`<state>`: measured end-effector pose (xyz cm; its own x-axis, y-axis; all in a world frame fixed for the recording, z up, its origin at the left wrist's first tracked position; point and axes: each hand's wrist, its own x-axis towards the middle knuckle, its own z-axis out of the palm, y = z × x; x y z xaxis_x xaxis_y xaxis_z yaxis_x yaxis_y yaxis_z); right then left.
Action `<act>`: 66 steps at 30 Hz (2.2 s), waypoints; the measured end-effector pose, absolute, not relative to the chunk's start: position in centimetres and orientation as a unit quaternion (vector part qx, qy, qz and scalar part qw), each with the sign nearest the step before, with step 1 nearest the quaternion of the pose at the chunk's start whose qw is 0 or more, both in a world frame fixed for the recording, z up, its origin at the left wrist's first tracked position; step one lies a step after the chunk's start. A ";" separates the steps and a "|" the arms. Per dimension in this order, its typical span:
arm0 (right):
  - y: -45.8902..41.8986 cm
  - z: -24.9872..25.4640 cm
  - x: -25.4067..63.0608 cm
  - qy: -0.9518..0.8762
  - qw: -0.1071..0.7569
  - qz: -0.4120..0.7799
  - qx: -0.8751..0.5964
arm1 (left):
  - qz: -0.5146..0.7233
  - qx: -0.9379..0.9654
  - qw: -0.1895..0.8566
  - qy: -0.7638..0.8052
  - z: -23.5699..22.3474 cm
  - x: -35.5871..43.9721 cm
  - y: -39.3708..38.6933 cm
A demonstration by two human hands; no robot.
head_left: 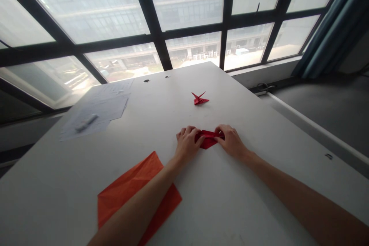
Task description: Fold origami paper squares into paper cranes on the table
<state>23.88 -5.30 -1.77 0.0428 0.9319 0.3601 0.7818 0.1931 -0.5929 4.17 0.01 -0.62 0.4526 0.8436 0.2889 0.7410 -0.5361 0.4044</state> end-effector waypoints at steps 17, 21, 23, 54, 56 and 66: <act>-5.2 -1.7 24.0 -0.697 0.340 0.121 -0.620 | 0.280 0.853 0.195 0.394 -1.1 4.1 0.6; -5.2 -1.9 24.0 -0.709 0.345 0.123 -0.602 | 0.294 0.855 0.191 0.382 -1.0 3.9 0.6; -5.2 -1.7 23.9 -0.727 0.354 0.121 -0.577 | 0.298 0.866 0.162 0.368 -0.6 3.9 0.4; -4.8 -1.8 24.5 -0.771 0.293 0.035 -0.564 | 0.279 0.891 0.151 0.326 -0.9 4.1 0.4; -4.7 -2.0 24.5 -0.749 0.311 0.038 -0.584 | 0.276 0.891 0.158 0.324 -1.0 4.1 0.5; -4.3 -2.2 26.1 -0.612 0.329 0.058 -0.717 | 0.239 0.908 0.139 0.315 -0.8 4.0 0.2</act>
